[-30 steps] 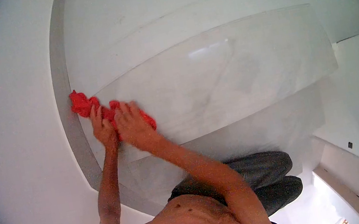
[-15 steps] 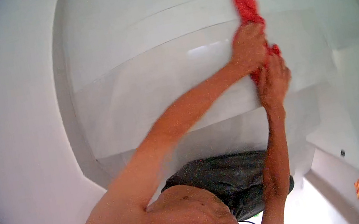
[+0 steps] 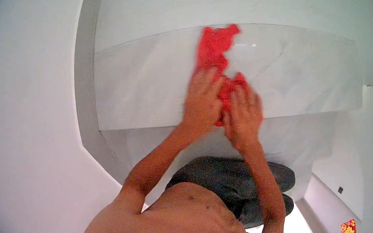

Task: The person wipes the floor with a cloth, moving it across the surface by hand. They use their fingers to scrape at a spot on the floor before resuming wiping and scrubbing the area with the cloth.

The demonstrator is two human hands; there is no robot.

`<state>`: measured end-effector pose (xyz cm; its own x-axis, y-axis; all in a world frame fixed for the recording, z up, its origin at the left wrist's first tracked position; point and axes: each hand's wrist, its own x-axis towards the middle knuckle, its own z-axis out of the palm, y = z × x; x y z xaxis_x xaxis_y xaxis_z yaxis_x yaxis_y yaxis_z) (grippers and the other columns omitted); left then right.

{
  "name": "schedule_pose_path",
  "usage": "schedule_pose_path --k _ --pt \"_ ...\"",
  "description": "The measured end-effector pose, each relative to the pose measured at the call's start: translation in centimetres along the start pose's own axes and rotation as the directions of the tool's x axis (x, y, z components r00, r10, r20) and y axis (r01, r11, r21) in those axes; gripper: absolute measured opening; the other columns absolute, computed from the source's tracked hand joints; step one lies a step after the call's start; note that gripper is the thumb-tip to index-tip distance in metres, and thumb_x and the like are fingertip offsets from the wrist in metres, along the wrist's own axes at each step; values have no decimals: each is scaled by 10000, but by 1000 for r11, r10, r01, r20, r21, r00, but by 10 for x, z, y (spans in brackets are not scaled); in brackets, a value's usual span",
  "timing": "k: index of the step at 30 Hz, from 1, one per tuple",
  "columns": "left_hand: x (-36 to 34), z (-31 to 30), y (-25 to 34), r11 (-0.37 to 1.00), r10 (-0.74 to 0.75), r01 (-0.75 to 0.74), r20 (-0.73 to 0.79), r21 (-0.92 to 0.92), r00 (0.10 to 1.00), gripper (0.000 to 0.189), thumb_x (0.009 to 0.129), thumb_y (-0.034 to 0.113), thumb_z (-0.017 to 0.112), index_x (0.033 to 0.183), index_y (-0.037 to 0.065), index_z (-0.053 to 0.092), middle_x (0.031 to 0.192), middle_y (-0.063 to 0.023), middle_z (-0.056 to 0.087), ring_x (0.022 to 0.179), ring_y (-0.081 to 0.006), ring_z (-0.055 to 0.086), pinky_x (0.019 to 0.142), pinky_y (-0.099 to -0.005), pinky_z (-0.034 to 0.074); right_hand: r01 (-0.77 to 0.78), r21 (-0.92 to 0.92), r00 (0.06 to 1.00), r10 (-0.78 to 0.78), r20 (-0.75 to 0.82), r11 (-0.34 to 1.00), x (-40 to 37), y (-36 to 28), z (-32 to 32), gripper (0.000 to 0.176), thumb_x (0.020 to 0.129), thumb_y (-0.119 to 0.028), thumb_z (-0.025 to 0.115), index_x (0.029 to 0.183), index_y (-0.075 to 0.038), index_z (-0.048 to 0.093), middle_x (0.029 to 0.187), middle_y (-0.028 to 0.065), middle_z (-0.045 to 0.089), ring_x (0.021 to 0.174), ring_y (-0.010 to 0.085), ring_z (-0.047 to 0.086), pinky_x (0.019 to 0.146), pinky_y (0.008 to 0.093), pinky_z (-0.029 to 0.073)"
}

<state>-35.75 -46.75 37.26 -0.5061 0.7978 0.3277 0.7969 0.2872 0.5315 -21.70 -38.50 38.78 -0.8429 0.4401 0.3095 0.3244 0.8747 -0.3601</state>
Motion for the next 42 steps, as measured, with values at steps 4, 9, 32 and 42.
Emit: schedule_pose_path --k 4,9,32,42 --pt "-50 -56 -73 984 -175 176 -31 37 984 551 781 63 572 1326 35 645 1515 -235 515 1441 -450 434 1254 -528 288 160 144 987 -157 -33 977 31 -70 50 420 852 -148 670 1201 72 593 1325 285 581 1248 478 534 1072 637 400" --pt "-92 -116 -148 982 -189 189 -20 -3 982 441 951 197 563 1335 -13 619 1446 -229 558 1352 -389 528 1189 -464 379 -19 446 990 -46 133 895 65 -154 98 390 863 -199 659 1142 71 623 1159 262 630 1152 408 589 1054 501 430" --pt "81 103 17 868 490 -455 201 -199 848 414 1086 276 512 1325 -29 660 1539 -181 530 1427 -367 477 1209 -446 353 -302 -164 933 255 -253 939 -40 67 13 414 873 -202 667 1204 45 694 1253 210 667 1289 385 557 1129 584 366" --pt "131 209 87 751 639 -573 146 -328 755 349 1021 184 533 1285 34 705 1487 -139 589 1389 -369 516 1165 -451 410 -594 -281 798 511 -319 753 -59 136 -14 412 847 -210 685 1153 65 693 1274 248 641 1267 441 532 1069 565 377"
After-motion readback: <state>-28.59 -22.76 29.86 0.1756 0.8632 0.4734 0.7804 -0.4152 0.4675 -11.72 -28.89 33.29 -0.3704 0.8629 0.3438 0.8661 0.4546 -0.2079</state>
